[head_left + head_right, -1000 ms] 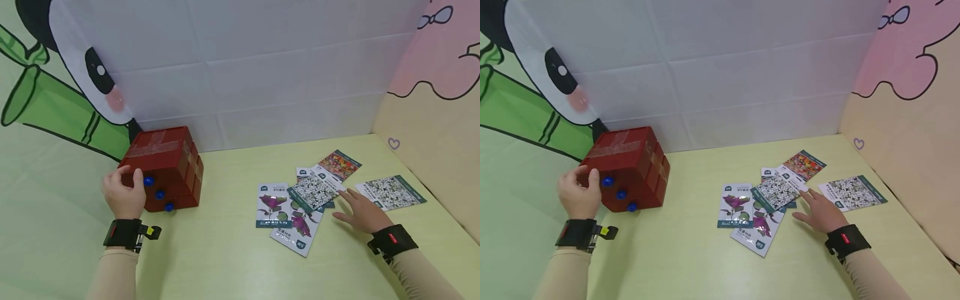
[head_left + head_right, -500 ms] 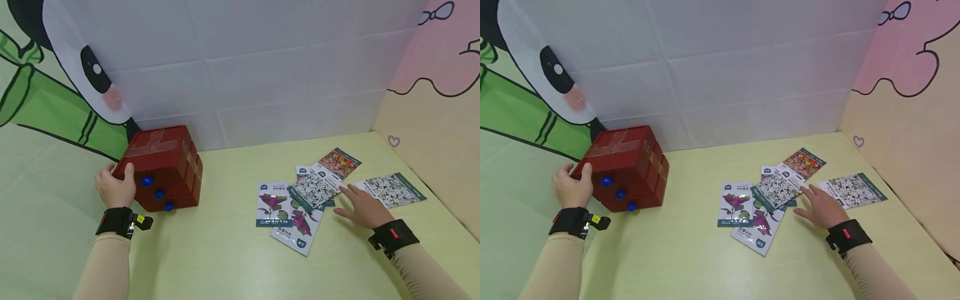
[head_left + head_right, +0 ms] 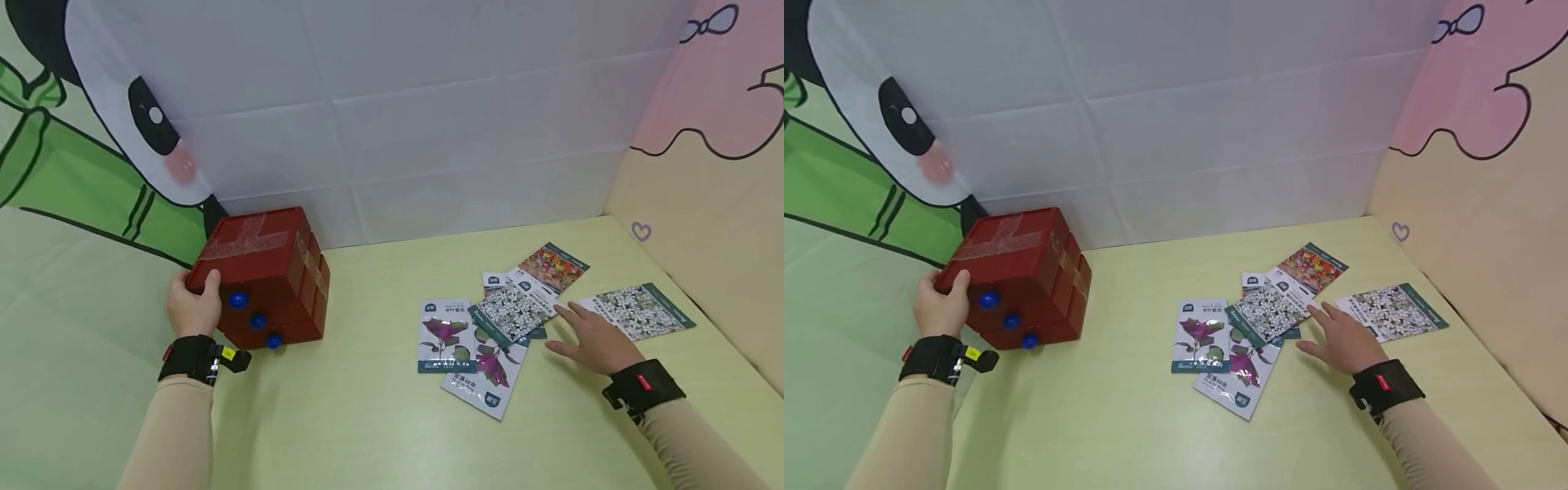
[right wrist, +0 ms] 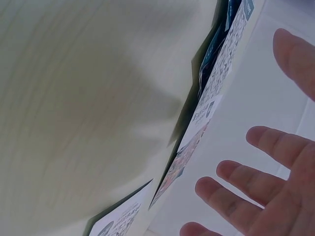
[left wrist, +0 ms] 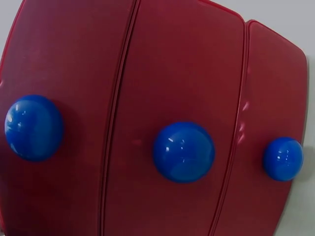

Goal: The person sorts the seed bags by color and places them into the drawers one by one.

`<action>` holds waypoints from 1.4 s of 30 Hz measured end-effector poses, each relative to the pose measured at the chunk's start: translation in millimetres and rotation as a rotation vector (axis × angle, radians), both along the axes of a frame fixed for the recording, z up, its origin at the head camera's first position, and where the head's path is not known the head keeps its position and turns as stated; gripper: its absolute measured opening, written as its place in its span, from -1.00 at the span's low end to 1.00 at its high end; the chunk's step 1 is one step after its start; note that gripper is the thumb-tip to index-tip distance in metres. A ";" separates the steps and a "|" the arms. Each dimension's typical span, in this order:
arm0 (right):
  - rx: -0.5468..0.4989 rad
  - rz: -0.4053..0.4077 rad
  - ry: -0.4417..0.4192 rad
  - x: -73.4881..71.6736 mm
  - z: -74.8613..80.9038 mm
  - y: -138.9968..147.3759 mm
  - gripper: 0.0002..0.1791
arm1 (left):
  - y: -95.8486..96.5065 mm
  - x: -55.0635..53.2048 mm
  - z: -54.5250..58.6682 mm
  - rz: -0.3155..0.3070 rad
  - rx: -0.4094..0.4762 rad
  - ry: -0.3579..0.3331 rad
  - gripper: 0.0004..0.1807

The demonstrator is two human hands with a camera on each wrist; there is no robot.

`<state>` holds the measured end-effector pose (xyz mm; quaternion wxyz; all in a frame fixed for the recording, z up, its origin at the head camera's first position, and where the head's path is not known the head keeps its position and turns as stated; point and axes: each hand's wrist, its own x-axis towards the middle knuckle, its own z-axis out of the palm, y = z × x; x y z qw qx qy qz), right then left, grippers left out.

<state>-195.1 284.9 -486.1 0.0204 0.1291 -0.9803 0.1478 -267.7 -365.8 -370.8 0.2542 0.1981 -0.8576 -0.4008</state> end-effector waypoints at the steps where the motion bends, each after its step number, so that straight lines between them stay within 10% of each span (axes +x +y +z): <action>1: 0.002 -0.001 0.000 0.0 0.0 -0.1 -0.08 | 0.0 0.0 0.0 -0.002 -0.002 -0.003 -0.24; 21: 0.022 -0.008 0.014 0.0 3.1 -4.3 -0.08 | 15.9 -7.9 -4.7 -0.009 -0.090 0.026 -0.28; 42: 0.000 0.015 0.060 -3.7 7.0 -7.0 -0.08 | 72.7 -16.6 0.1 -0.189 -0.253 -0.042 -0.24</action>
